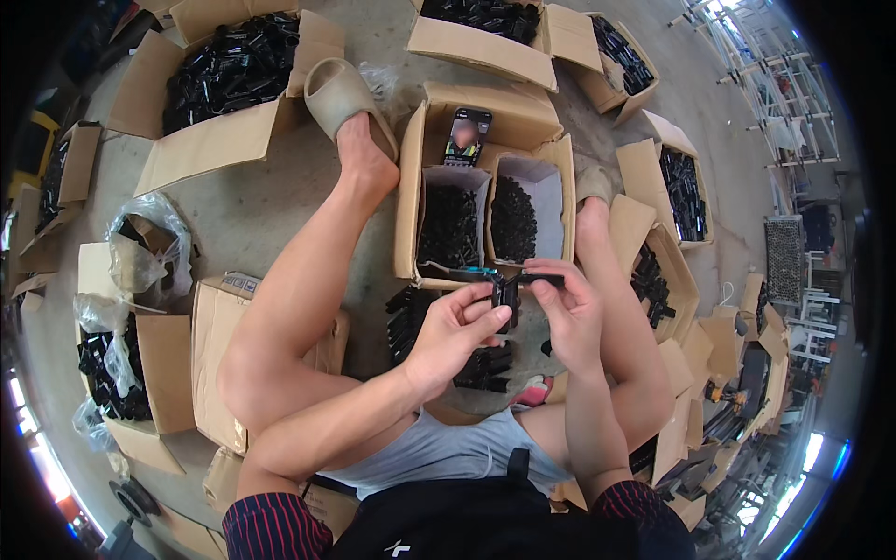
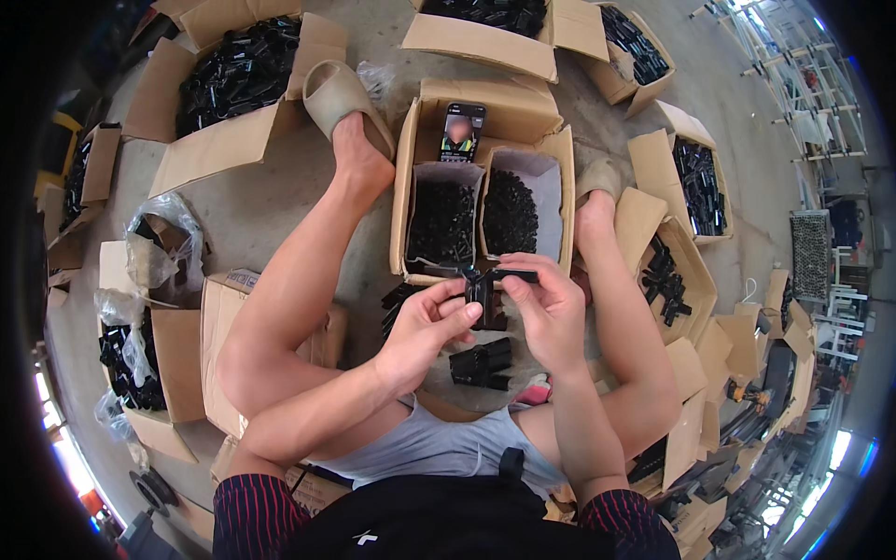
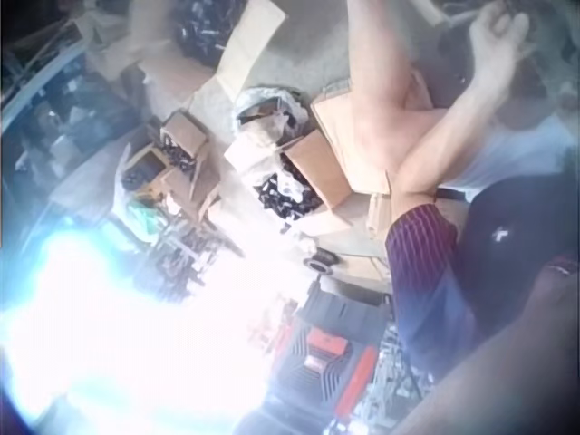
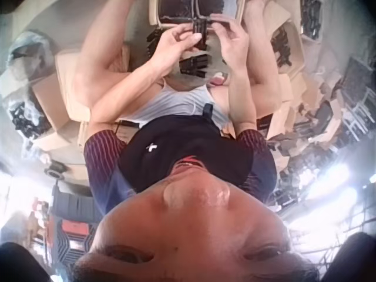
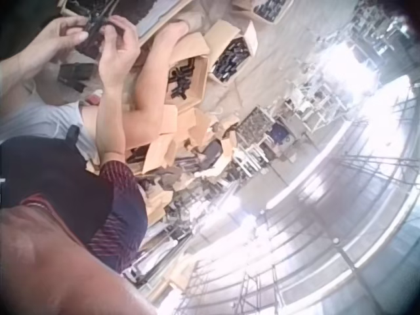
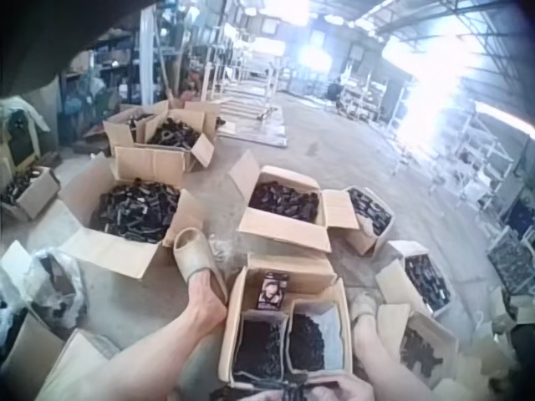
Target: The person assembles small black metal components by hand, selecting pieces from cardboard boxes and fitting them together.
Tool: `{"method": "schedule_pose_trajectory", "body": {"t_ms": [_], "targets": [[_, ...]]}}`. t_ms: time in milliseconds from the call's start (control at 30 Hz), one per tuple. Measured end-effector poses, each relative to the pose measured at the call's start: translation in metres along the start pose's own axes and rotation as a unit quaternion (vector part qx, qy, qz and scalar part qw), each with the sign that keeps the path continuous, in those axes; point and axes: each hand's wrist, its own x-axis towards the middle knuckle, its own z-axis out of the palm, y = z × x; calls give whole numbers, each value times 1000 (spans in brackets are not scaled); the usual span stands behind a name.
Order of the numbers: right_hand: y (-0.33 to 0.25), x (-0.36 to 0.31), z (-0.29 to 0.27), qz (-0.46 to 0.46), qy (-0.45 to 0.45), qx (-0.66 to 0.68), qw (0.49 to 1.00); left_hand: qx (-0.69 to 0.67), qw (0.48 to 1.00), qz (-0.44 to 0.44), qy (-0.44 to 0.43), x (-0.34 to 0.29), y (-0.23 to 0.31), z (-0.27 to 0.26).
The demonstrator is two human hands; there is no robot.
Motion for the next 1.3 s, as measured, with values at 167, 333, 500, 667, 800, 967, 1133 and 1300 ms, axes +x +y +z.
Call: {"method": "schedule_pose_trajectory", "body": {"t_ms": [167,333,500,667,800,967,1133,1300], "targets": [[-5,-14,-12,-14,35,49,998,-42,998,4,-47,-3,0,12],[-4,-24,-3,-61,68,-5,996,-10,999,-21,-34,0,-5,7],[4,-25,-6,-58,69,15,996,19,999,-25,-43,3,-7,4],[13,-25,1,-49,67,29,996,-1,999,-36,-31,3,-8,0],[14,-19,10,-83,67,124,987,40,999,-14,-30,1,-2,0],[41,34,6,20,171,126,977,5,992,118,33,1,50,-10],[82,90,33,-91,-41,-290,952,-20,966,216,138,-10,100,-38],[136,120,75,-170,-192,-557,790,-41,963,202,174,-14,105,-41]]}}
